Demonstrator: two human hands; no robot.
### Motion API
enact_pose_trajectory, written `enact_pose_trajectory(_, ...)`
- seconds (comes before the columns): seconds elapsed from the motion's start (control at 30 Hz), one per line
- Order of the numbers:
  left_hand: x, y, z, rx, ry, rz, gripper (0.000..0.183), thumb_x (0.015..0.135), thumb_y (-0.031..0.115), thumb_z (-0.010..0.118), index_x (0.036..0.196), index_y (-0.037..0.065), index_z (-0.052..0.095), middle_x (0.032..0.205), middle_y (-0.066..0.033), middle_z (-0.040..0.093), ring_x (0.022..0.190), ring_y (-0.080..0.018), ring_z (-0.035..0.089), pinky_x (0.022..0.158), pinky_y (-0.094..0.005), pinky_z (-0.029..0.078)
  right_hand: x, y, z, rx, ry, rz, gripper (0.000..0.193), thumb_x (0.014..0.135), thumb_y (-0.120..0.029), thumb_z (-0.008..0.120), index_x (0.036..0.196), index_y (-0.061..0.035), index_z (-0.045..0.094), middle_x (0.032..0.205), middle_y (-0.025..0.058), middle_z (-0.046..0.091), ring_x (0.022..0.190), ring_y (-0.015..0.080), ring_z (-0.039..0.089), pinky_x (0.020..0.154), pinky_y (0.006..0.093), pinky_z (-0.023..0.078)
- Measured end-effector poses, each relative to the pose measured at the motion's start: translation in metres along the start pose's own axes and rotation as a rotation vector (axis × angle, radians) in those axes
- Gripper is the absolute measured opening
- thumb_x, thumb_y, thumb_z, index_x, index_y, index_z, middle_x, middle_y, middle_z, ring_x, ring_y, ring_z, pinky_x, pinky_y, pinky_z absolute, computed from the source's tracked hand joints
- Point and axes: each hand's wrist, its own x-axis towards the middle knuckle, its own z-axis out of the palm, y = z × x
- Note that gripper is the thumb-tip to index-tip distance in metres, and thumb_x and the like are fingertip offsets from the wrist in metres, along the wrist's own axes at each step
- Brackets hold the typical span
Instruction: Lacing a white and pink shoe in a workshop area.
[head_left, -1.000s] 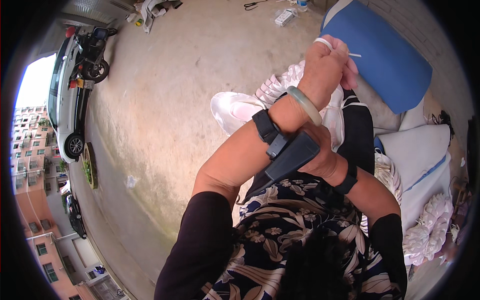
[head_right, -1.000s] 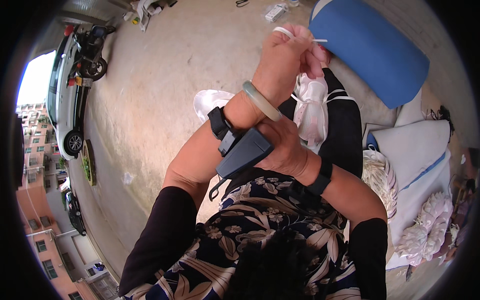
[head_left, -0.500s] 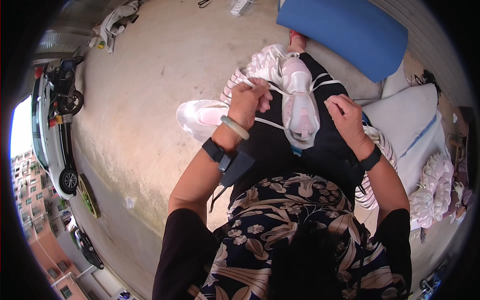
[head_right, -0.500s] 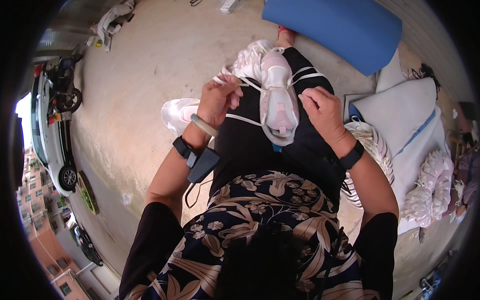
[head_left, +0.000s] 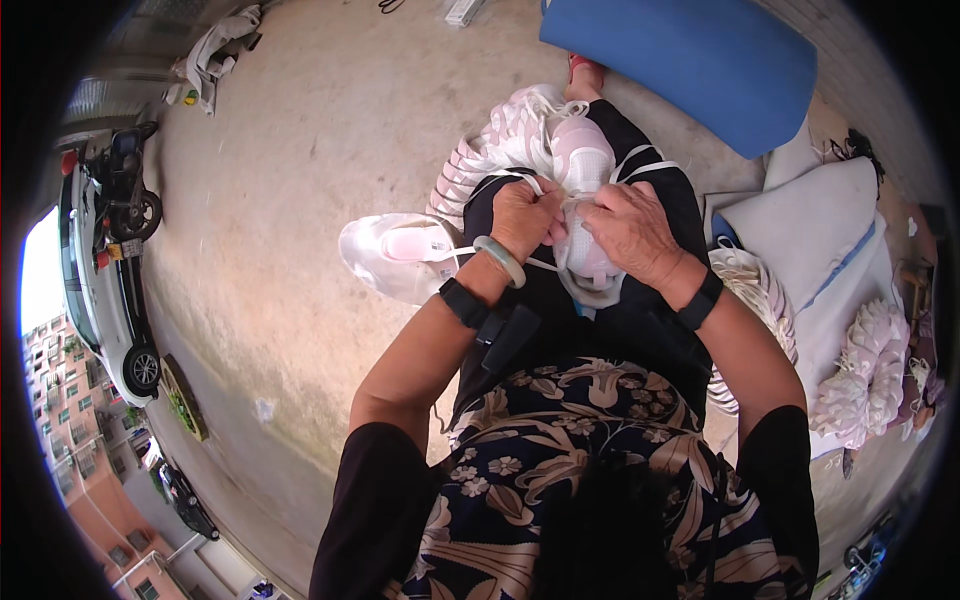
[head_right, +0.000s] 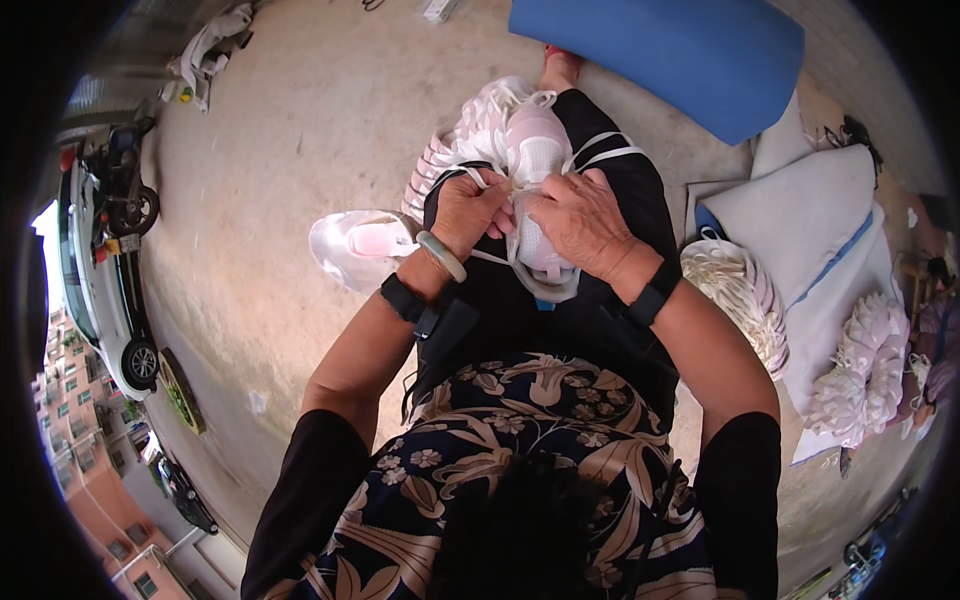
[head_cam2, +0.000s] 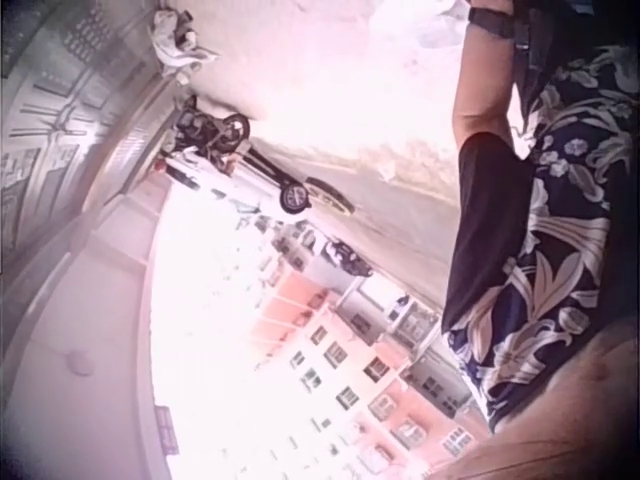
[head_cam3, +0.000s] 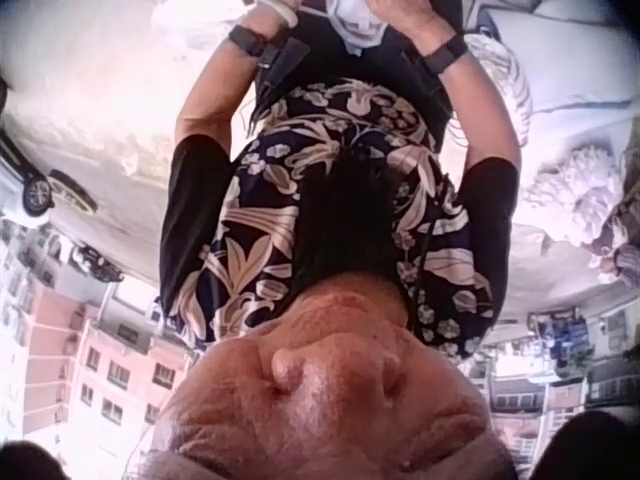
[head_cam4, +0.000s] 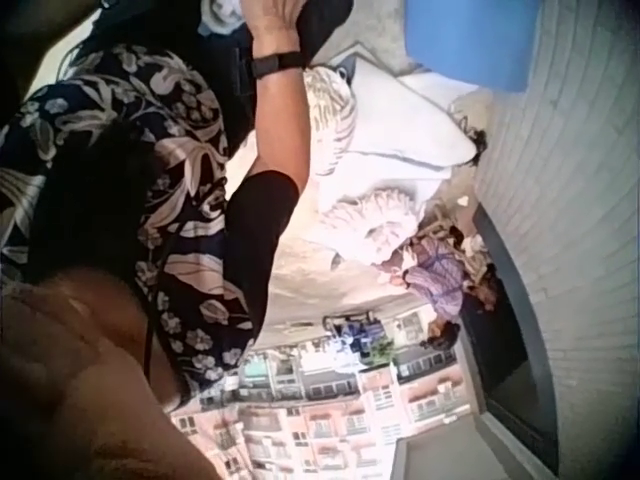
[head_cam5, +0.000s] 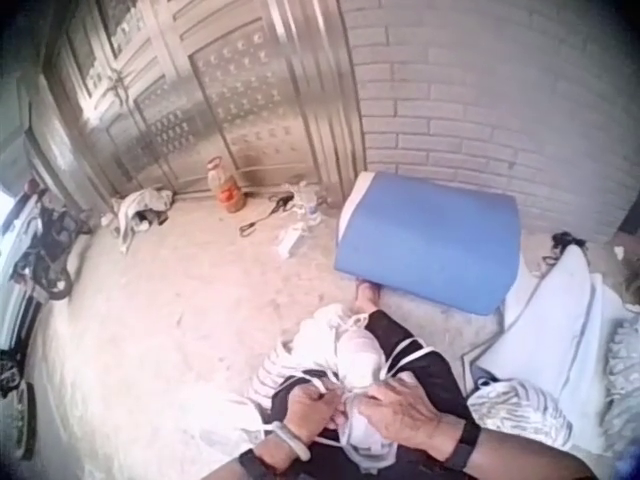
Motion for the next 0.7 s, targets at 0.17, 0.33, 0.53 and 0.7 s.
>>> enact_pose_trajectory(0.17, 0.004, -0.004, 0.0, 0.019, 0.056, 0.088, 0.013, 0.087, 0.012, 0.049, 0.083, 0.001, 0.055, 0.06, -0.0049, 0.057, 0.044, -0.0106, 0.055, 0.037, -0.0201, 0.042, 0.002, 0.003, -0.001, -0.063, 0.046, 0.047, 0.03, 0.069, -0.009, 0.062, 0.098, -0.0095, 0.059, 0.082, 0.0049, 0.051, 0.078, 0.022, 0.053, 0.07, 0.0344, 0.036)
enact_pose_trajectory(0.33, 0.002, -0.003, 0.005, 0.168, 0.086, 0.146, 0.015, 0.086, 0.011, 0.048, 0.081, 0.0, 0.055, 0.06, -0.0051, 0.057, 0.043, -0.0107, 0.055, 0.037, -0.0208, 0.043, -0.002, 0.008, 0.005, 0.08, 0.059, 0.129, 0.034, 0.068, -0.011, 0.064, 0.101, -0.0098, 0.059, 0.084, 0.0054, 0.052, 0.081, 0.023, 0.053, 0.074, 0.0335, 0.041)
enact_pose_trajectory(0.53, 0.003, -0.002, 0.004, 0.131, 0.112, 0.162, 0.013, 0.082, 0.007, 0.051, 0.075, -0.003, 0.056, 0.052, -0.0068, 0.057, 0.04, -0.0124, 0.056, 0.037, -0.0247, 0.044, 0.0, 0.011, 0.008, 0.211, 0.056, 0.192, 0.037, 0.067, -0.011, 0.066, 0.103, -0.0097, 0.06, 0.087, 0.0066, 0.053, 0.083, 0.0249, 0.054, 0.075, 0.0331, 0.045)
enact_pose_trajectory(0.7, 0.007, -0.006, 0.004, 0.215, 0.087, 0.211, 0.012, 0.079, 0.007, 0.054, 0.074, -0.003, 0.056, 0.053, -0.0114, 0.057, 0.043, -0.0198, 0.058, 0.04, -0.0293, 0.046, -0.001, 0.012, 0.01, 0.217, 0.044, 0.241, 0.034, 0.068, -0.016, 0.066, 0.101, -0.0126, 0.06, 0.085, 0.0036, 0.053, 0.086, 0.0219, 0.054, 0.077, 0.0327, 0.044)
